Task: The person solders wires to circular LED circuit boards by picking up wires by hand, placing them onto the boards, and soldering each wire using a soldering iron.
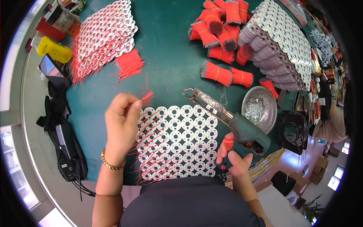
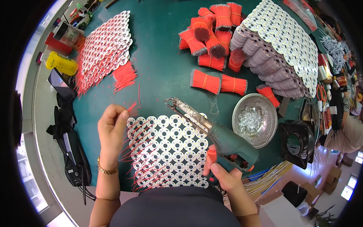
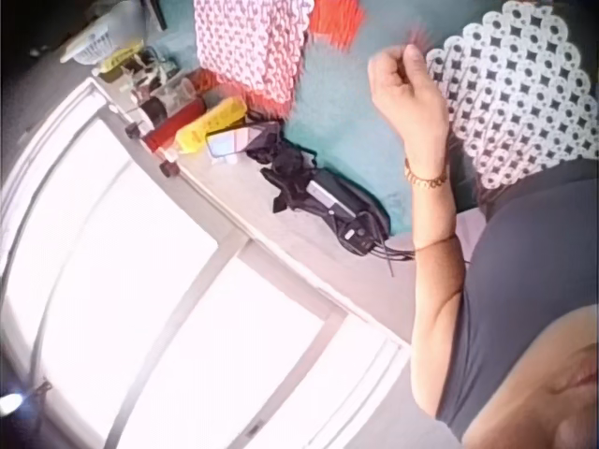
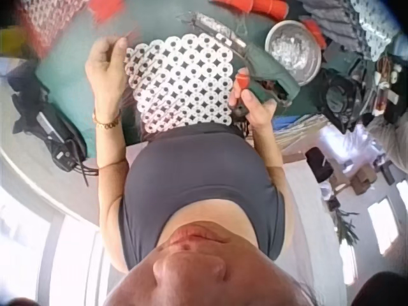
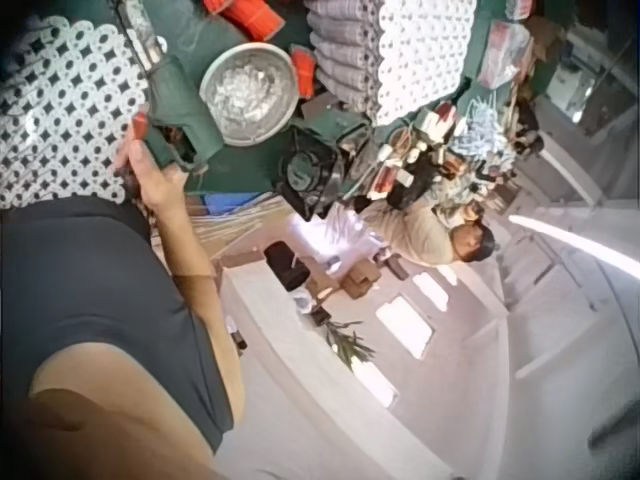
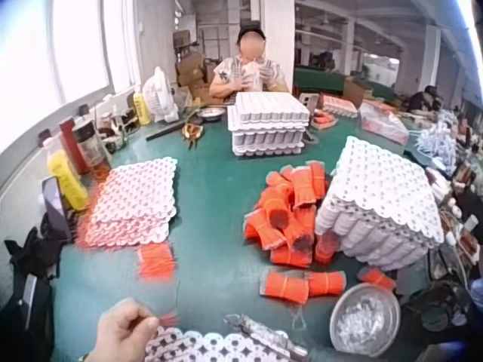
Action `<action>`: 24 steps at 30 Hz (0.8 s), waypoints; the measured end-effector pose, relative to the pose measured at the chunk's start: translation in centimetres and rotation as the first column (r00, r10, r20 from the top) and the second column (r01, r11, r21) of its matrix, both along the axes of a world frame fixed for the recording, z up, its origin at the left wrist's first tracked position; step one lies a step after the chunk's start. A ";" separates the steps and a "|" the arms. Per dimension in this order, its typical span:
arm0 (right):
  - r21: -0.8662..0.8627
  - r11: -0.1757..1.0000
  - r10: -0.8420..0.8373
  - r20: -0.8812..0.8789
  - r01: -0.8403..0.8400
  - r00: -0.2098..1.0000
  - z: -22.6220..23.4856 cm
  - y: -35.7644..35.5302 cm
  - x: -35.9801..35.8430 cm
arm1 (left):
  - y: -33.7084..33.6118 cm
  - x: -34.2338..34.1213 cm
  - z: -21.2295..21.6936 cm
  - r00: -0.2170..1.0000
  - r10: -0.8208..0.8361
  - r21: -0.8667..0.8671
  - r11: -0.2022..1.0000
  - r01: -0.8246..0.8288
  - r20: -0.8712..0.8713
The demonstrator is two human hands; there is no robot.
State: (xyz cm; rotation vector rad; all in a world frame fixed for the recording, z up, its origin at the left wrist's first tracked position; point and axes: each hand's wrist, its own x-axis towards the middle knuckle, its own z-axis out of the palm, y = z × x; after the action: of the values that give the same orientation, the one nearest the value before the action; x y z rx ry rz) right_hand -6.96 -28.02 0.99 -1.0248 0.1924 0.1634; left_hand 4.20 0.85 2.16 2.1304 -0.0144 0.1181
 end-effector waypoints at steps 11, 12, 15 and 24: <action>-0.599 0.775 0.222 -0.037 -0.199 0.974 -0.9 -0.6 -1.8 | -4.2 -2.8 -1.5 0.995 -0.080 0.300 0.949 0.094 -0.061; -0.624 0.740 0.231 -0.116 -0.252 0.966 -0.7 -0.5 -2.0 | -4.3 -2.6 -1.6 0.997 -0.072 0.306 0.949 0.077 -0.030; -0.726 0.650 0.331 0.007 -0.223 0.943 -1.1 -0.8 -2.1 | -4.4 -2.6 -2.0 0.998 -0.065 0.332 0.942 0.059 0.008; -0.899 0.431 0.416 0.123 -0.076 0.901 0.9 0.3 -1.3 | -4.4 -2.6 -2.3 0.995 -0.089 0.366 0.928 0.063 0.054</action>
State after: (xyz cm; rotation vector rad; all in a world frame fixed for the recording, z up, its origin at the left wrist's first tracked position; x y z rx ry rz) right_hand -8.30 -27.74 1.94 -2.1440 -0.2448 0.1589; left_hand 1.58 -3.52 -0.09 2.4928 -0.1725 0.1528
